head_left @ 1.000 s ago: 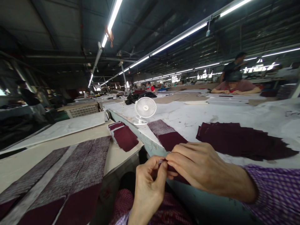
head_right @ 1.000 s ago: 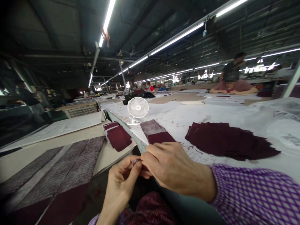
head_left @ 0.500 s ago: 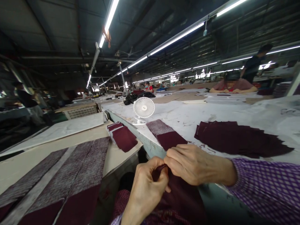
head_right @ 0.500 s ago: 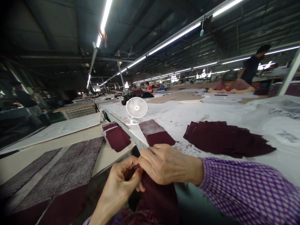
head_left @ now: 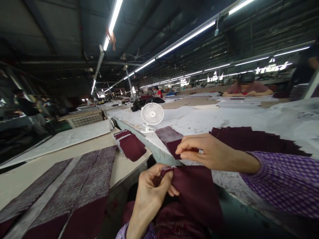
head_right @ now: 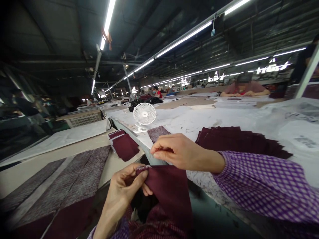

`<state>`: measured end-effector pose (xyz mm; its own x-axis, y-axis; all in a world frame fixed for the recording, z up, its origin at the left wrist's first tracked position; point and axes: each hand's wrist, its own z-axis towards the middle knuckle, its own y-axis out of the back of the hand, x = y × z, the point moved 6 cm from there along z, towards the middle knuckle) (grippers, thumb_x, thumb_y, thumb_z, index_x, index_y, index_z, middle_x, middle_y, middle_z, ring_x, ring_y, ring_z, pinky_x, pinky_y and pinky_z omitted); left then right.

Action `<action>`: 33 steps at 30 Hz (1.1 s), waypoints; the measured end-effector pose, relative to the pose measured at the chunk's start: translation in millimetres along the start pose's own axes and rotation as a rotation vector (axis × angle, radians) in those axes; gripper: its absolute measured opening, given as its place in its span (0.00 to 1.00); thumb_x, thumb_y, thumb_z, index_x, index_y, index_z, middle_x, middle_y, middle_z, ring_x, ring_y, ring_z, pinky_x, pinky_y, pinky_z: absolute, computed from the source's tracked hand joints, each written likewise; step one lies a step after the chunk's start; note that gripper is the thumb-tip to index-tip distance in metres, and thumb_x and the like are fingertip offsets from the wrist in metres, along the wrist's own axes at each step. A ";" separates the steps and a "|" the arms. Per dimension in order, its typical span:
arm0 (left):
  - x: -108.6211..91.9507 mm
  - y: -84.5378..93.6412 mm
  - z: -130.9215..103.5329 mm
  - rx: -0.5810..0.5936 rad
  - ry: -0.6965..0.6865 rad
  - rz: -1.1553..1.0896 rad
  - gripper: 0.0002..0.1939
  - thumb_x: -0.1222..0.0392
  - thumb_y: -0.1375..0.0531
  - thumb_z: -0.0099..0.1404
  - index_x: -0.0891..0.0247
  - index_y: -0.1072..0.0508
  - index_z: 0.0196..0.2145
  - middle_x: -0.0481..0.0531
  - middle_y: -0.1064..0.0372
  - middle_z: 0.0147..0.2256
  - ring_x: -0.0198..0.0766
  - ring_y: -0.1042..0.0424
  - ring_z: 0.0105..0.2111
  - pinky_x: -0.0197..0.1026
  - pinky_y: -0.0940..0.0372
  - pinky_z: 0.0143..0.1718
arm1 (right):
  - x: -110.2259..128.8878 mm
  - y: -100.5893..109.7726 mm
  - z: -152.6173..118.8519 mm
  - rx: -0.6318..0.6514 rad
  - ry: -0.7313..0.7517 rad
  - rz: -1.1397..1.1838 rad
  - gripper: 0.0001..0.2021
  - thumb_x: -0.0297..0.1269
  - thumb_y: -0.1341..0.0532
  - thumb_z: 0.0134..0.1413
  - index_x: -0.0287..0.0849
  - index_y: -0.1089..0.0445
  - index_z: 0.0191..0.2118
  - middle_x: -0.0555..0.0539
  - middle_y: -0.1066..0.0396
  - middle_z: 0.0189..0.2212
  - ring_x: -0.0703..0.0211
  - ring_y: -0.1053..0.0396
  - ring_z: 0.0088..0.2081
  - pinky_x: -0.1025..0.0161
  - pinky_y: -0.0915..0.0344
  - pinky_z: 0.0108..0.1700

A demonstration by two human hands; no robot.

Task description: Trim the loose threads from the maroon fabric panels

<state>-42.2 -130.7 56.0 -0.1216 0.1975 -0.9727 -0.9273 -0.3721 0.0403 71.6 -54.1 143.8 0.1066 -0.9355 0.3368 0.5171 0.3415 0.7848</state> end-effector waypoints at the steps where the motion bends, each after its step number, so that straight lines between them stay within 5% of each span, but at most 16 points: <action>1: -2.2 0.9 -0.5 -0.017 -0.020 -0.013 0.11 0.56 0.40 0.58 0.68 0.30 0.28 0.48 0.31 0.15 0.33 0.31 0.15 0.31 0.35 0.19 | 7.4 0.2 -1.4 -0.036 0.068 -0.108 0.08 0.34 0.45 0.59 0.37 0.30 0.35 0.48 0.29 0.29 0.67 0.34 0.29 0.69 0.40 0.31; 8: -8.6 -1.6 -5.1 -0.098 -0.094 0.003 0.10 0.56 0.40 0.58 0.68 0.27 0.30 0.48 0.31 0.16 0.33 0.31 0.15 0.30 0.35 0.18 | 30.0 -17.8 -11.8 -0.102 0.204 -0.542 0.10 0.33 0.49 0.61 0.38 0.30 0.34 0.49 0.31 0.28 0.66 0.37 0.27 0.66 0.44 0.29; 17: 3.1 -6.2 -1.1 -0.012 -0.059 0.239 0.09 0.58 0.44 0.61 0.66 0.29 0.31 0.45 0.35 0.13 0.31 0.34 0.13 0.29 0.40 0.16 | 28.3 -34.1 -14.6 -0.083 0.456 -0.847 0.13 0.27 0.50 0.59 0.37 0.34 0.26 0.50 0.37 0.22 0.64 0.44 0.23 0.62 0.50 0.26; 20: 8.3 -3.5 1.6 0.021 0.010 0.295 0.09 0.58 0.44 0.61 0.66 0.30 0.28 0.44 0.38 0.12 0.29 0.36 0.11 0.27 0.44 0.14 | 13.0 -33.3 -8.7 -0.012 0.407 -0.691 0.12 0.28 0.49 0.60 0.36 0.33 0.28 0.49 0.35 0.24 0.65 0.41 0.25 0.64 0.47 0.27; 23: 12.3 -1.6 1.8 0.046 0.097 0.133 0.11 0.54 0.41 0.58 0.67 0.30 0.27 0.43 0.40 0.11 0.29 0.37 0.10 0.28 0.44 0.12 | -0.3 -27.3 -0.8 0.132 0.185 -0.203 0.10 0.33 0.48 0.62 0.36 0.32 0.34 0.50 0.33 0.27 0.69 0.37 0.25 0.69 0.42 0.28; 26: 7.6 2.6 0.2 0.007 0.081 0.003 0.14 0.51 0.38 0.54 0.68 0.29 0.28 0.44 0.38 0.11 0.30 0.37 0.10 0.29 0.44 0.12 | -2.7 -19.1 2.6 0.133 -0.006 0.149 0.11 0.35 0.49 0.63 0.35 0.32 0.36 0.50 0.32 0.28 0.73 0.38 0.21 0.72 0.41 0.25; 29: 2.2 8.1 -1.7 -0.070 0.044 -0.056 0.15 0.50 0.36 0.52 0.68 0.28 0.28 0.44 0.38 0.12 0.30 0.37 0.10 0.29 0.44 0.11 | 2.9 -8.9 2.6 -0.014 -0.016 0.130 0.13 0.33 0.52 0.64 0.35 0.33 0.36 0.49 0.31 0.29 0.72 0.37 0.22 0.72 0.40 0.25; 33: -0.6 8.5 -3.9 -0.133 0.008 -0.083 0.16 0.50 0.36 0.53 0.68 0.27 0.28 0.44 0.38 0.12 0.29 0.38 0.10 0.29 0.44 0.11 | 23.6 -9.9 -3.1 -0.127 0.204 -0.246 0.10 0.36 0.46 0.61 0.38 0.31 0.32 0.47 0.32 0.28 0.66 0.36 0.30 0.67 0.40 0.32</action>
<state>-48.6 -137.5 56.1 -0.0431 0.2257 -0.9732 -0.8791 -0.4714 -0.0704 71.6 -79.9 142.3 0.1272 -0.9916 0.0245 0.6485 0.1019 0.7544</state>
